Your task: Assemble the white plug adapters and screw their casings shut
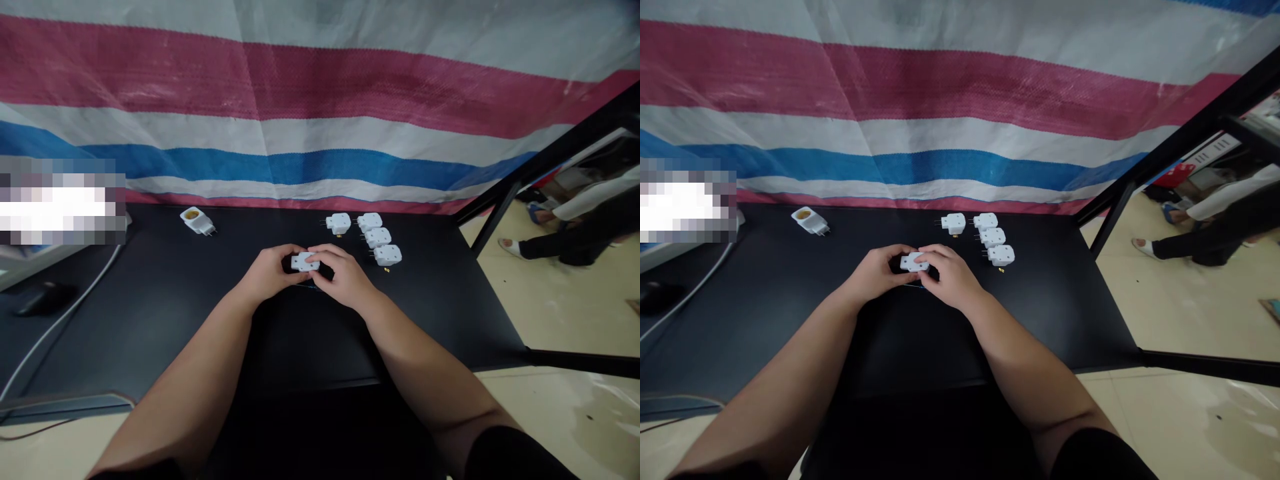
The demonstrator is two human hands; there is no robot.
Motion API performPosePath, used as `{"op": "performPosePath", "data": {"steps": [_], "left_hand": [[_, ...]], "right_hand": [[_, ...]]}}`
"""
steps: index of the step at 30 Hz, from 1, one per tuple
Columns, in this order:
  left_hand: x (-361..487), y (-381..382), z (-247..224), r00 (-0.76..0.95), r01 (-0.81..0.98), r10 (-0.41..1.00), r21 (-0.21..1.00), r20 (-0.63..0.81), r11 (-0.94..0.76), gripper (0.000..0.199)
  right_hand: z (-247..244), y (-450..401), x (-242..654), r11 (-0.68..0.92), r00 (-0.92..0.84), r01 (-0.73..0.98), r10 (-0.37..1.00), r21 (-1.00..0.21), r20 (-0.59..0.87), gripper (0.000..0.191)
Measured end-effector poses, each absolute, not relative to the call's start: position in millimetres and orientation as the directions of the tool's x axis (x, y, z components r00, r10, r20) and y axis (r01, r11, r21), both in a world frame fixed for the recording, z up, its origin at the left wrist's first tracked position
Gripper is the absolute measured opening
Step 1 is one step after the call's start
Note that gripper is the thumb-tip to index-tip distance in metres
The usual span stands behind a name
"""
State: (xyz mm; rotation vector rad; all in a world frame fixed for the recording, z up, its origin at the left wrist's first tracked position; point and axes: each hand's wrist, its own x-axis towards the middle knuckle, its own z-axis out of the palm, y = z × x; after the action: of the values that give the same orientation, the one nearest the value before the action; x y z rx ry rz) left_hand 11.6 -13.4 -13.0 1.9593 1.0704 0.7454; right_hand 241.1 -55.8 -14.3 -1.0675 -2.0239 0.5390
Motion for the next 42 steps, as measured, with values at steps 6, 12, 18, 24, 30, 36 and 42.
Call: {"op": "performPosePath", "data": {"steps": [6,12,18,24,30,36,42], "left_hand": [[11.2,-12.3,-16.6,0.475,0.418,0.871,0.84,0.124,-0.347,0.042],[10.6,-12.5,-14.9,0.496,0.405,0.855,0.83,0.154,-0.384,0.041],[6.9,-14.3,-11.4,0.534,0.345,0.828,0.85,0.172,-0.399,0.049],[7.9,-14.2,-9.9,0.545,0.231,0.802,0.875,0.246,-0.425,0.039],[10.4,-12.2,-16.1,0.519,0.229,0.847,0.938,0.109,-0.262,0.038],[11.8,-13.5,-18.1,0.504,0.196,0.864,0.97,0.026,-0.144,0.043],[10.5,-13.7,-14.1,0.489,0.253,0.868,0.938,0.087,-0.237,0.034]], "right_hand": [[-13.0,-55.7,241.4,0.558,-0.349,0.516,0.83,-0.65,0.436,0.021],[-14.8,-55.1,240.3,0.528,-0.328,0.53,0.849,-0.663,0.414,0.014],[-11.9,-53.0,242.0,0.478,-0.335,0.505,0.876,-0.719,0.347,0.006],[-11.1,-52.2,241.2,0.417,-0.328,0.457,0.9,-0.786,0.287,0.007],[-5.5,-58.2,248.6,0.333,-0.228,0.505,0.941,-0.797,0.248,0.031],[9.7,-63.7,265.8,0.393,-0.514,0.668,0.858,-0.632,-0.011,0.032],[17.4,-64.5,270.7,0.392,-0.594,0.578,0.803,-0.715,-0.04,0.011]]}}
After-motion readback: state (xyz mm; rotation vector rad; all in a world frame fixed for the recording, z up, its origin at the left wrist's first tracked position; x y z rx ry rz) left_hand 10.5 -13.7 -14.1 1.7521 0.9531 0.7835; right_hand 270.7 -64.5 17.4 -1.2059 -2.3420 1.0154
